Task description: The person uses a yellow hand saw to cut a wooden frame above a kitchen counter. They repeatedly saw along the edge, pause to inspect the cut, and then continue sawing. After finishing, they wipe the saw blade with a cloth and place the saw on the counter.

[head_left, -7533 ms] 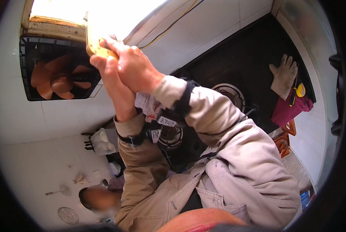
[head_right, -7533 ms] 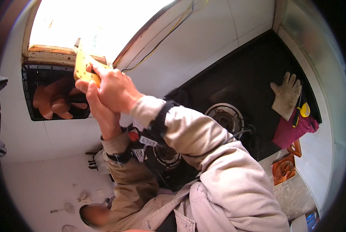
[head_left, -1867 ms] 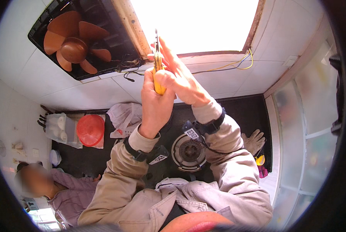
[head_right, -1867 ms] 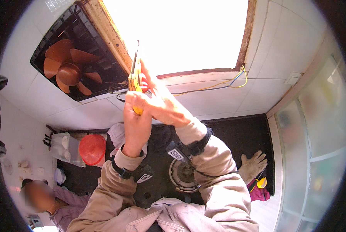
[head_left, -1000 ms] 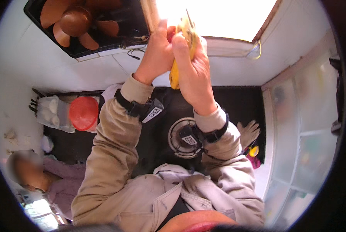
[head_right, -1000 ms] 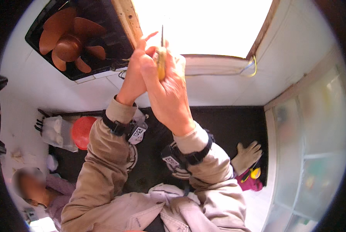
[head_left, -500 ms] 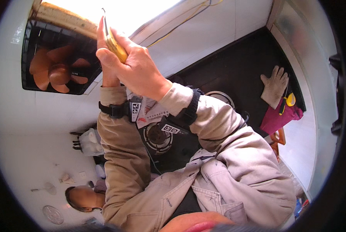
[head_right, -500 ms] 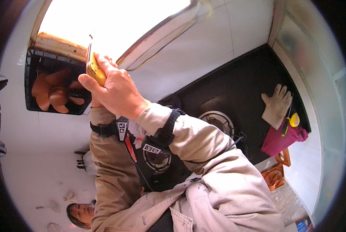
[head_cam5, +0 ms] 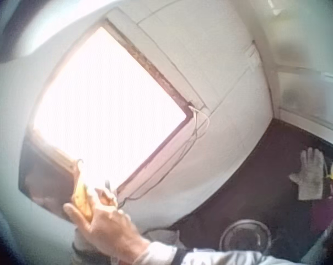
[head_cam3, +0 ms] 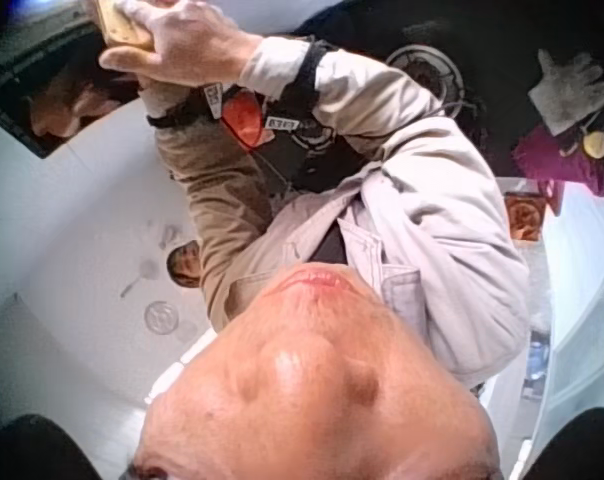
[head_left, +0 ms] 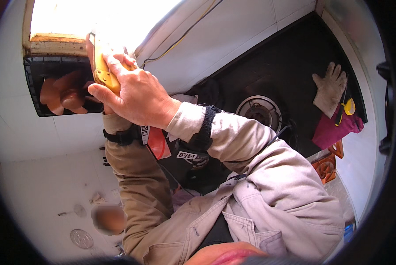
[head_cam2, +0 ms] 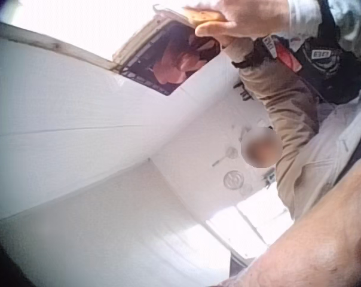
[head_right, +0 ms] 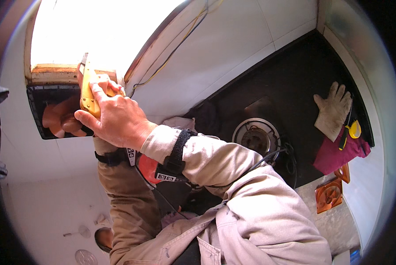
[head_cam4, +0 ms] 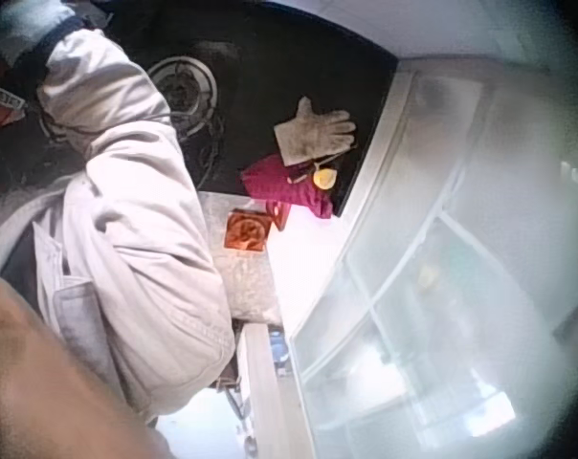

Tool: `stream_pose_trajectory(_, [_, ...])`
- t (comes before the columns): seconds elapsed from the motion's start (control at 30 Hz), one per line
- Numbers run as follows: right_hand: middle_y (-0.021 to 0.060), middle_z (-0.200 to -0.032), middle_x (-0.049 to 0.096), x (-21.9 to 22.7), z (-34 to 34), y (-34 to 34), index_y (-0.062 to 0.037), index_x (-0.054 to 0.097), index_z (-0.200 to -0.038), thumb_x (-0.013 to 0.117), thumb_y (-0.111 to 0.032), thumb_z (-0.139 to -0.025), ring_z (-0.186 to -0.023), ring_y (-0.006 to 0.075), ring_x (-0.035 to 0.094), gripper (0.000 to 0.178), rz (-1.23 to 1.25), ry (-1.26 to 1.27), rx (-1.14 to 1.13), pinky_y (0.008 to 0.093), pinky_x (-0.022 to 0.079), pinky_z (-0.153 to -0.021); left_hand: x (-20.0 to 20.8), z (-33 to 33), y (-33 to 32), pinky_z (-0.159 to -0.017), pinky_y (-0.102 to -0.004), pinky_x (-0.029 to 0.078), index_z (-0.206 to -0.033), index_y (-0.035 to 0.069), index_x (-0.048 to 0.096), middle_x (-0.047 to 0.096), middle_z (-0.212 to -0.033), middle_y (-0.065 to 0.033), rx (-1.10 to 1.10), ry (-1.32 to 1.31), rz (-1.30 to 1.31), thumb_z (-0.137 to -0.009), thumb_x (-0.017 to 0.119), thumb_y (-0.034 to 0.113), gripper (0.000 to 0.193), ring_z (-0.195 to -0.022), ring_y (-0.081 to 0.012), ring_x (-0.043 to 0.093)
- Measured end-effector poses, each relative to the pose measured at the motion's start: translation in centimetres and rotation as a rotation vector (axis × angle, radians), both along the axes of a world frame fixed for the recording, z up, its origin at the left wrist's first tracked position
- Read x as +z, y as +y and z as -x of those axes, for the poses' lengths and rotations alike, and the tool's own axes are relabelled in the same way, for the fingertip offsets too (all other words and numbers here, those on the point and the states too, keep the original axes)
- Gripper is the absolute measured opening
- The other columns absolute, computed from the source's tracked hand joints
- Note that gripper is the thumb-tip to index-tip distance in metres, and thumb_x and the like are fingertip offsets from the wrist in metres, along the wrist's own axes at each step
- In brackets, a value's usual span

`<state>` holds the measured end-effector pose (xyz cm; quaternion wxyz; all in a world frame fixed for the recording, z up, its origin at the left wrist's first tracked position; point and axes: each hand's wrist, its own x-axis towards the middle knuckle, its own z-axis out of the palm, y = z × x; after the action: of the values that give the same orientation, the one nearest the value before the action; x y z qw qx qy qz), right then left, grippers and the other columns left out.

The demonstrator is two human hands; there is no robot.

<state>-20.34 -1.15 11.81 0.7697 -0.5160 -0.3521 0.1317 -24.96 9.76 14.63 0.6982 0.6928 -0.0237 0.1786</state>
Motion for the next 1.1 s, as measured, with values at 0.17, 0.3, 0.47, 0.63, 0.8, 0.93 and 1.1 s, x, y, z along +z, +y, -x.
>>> stream_pose_trajectory(0.17, [0.0333,-0.127,0.062,0.1,0.0,0.7,0.008,0.053,-0.142,0.053,-0.064,-0.098,-0.108,0.0462,0.068,0.084,-0.159,0.071,-0.086,0.0477,0.056,-0.094,-0.8,0.7,-0.2,-0.111,-0.0399,0.035,-0.15,0.008,0.037,0.048,-0.13,-0.0086,-0.008,0.026,0.036,-0.101,0.044,0.069,0.078,-0.122,-0.0238,0.046])
stream_pose_trajectory(0.3, [0.0319,-0.116,0.067,0.4,-0.1,1.0,0.0065,0.052,-0.143,0.054,-0.062,-0.098,-0.1,0.0448,0.07,0.082,-0.003,0.011,-0.076,0.0472,0.058,-0.089,-2.1,-0.4,0.9,-0.092,-0.0385,0.042,-0.129,0.012,0.049,0.048,-0.108,-0.0047,-0.215,0.004,0.377,-0.097,0.054,0.068,0.064,-0.104,-0.0212,0.047])
stream_pose_trajectory(0.47, [0.0281,-0.092,0.072,-0.1,0.2,0.4,0.0015,0.051,-0.147,0.055,-0.06,-0.099,-0.085,0.044,0.073,0.078,0.015,-0.063,-0.045,0.0473,0.059,-0.08,-2.2,-1.4,3.3,-0.081,-0.0366,0.043,-0.115,0.015,0.052,0.045,-0.097,-0.0016,-0.159,-0.01,0.167,-0.096,0.06,0.065,0.054,-0.093,-0.0184,0.046])
stream_pose_trajectory(0.63, [0.0263,-0.09,0.073,-0.9,0.6,0.0,-0.004,0.052,-0.148,0.059,-0.057,-0.098,-0.079,0.0416,0.073,0.074,-0.058,-0.087,-0.068,0.0469,0.059,-0.074,-1.5,-1.6,4.9,-0.075,-0.0352,0.045,-0.106,0.016,0.053,0.047,-0.089,-0.0006,-0.004,0.007,-0.003,-0.098,0.06,0.063,0.049,-0.085,-0.0178,0.048])
stream_pose_trajectory(0.8, [0.0254,-0.089,0.073,-1.1,0.8,0.4,-0.0051,0.054,-0.147,0.062,-0.057,-0.097,-0.075,0.0403,0.073,0.072,-0.048,-0.104,-0.09,0.0452,0.06,-0.072,-1.6,-1.8,5.4,-0.071,-0.0339,0.049,-0.099,0.016,0.053,0.05,-0.083,-0.001,-0.004,0.015,0.006,-0.1,0.057,0.062,0.046,-0.079,-0.0184,0.053])
stream_pose_trajectory(0.93, [0.0257,-0.089,0.073,-1.0,0.8,0.7,-0.0052,0.057,-0.145,0.063,-0.058,-0.096,-0.077,0.0403,0.074,0.072,-0.03,-0.088,-0.119,0.0457,0.062,-0.074,-1.6,-2.5,6.4,-0.069,-0.033,0.052,-0.094,0.016,0.054,0.053,-0.077,-0.0013,0.01,0.038,0.086,-0.103,0.054,0.06,0.045,-0.074,-0.0188,0.057])
stream_pose_trajectory(1.1, [0.0245,-0.093,0.075,-0.9,0.6,0.8,-0.0058,0.06,-0.143,0.06,-0.062,-0.095,-0.084,0.0389,0.075,0.073,-0.03,-0.026,-0.127,0.0471,0.061,-0.079,-1.5,-3.0,7.1,-0.067,-0.0311,0.053,-0.092,0.016,0.054,0.055,-0.077,-0.0008,-0.017,0.001,0.039,-0.105,0.052,0.056,0.043,-0.073,-0.0176,0.058])
